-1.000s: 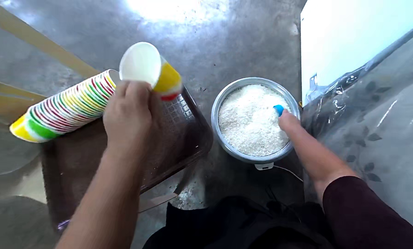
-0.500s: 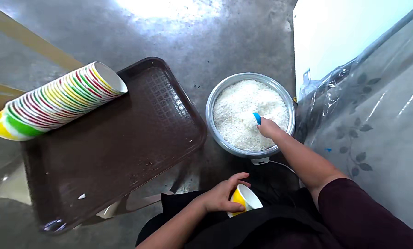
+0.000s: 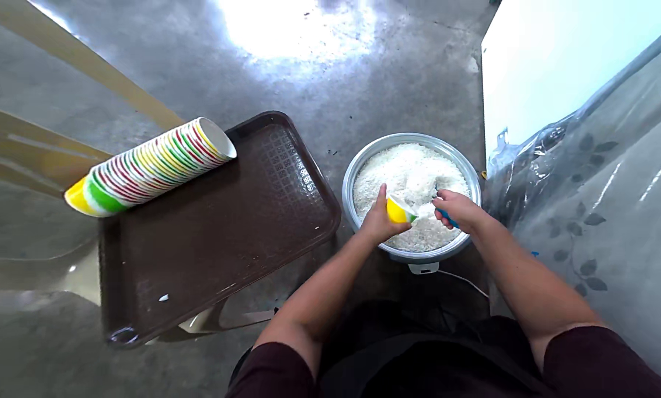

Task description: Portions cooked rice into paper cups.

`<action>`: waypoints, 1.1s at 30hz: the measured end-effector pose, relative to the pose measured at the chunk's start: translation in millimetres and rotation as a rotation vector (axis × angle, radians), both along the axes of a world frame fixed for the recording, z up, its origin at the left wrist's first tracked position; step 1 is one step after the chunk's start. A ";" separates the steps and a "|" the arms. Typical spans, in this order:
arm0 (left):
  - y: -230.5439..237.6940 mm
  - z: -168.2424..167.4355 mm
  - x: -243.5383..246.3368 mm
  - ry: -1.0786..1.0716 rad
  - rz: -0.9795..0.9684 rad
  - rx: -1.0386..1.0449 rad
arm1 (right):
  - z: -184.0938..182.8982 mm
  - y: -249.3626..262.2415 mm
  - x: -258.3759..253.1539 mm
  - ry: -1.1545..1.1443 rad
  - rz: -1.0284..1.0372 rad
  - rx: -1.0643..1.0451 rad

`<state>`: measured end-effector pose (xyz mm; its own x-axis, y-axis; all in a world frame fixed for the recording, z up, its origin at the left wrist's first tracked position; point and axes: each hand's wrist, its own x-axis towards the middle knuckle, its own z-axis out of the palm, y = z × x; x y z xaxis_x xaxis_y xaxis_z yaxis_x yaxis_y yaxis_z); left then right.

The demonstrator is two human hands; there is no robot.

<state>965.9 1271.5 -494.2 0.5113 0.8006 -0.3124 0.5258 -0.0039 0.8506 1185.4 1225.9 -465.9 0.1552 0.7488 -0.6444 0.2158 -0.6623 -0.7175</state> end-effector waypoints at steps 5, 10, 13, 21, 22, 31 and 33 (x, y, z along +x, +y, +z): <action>9.0 -14.8 29.7 -0.223 0.050 0.205 | 34.4 -14.4 -26.5 -0.687 0.505 0.127; -3.0 -30.5 30.1 -0.382 0.138 0.395 | 34.7 -40.5 -39.6 -0.879 0.549 0.378; -7.8 -32.6 32.3 -0.512 0.167 0.427 | 37.1 -49.4 -39.9 -0.833 0.473 0.514; -10.2 -34.2 33.4 -0.556 0.207 0.483 | 46.0 -58.4 -28.0 -0.784 0.331 0.675; -9.0 -34.6 33.9 -0.547 0.199 0.489 | 48.6 -57.6 -28.2 -0.782 0.369 0.569; -27.2 -26.9 41.6 -0.494 0.054 0.341 | 1.3 -41.2 -31.7 -0.055 -0.286 0.409; -26.7 -26.7 37.2 -0.482 0.006 0.217 | -8.4 -36.5 -31.8 -0.144 -0.254 0.382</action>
<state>1003.1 1244.7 -520.9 0.5512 0.8241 0.1303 0.0758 -0.2049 0.9758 1153.6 1189.4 -474.3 0.4319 0.8543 -0.2894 0.1963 -0.4022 -0.8943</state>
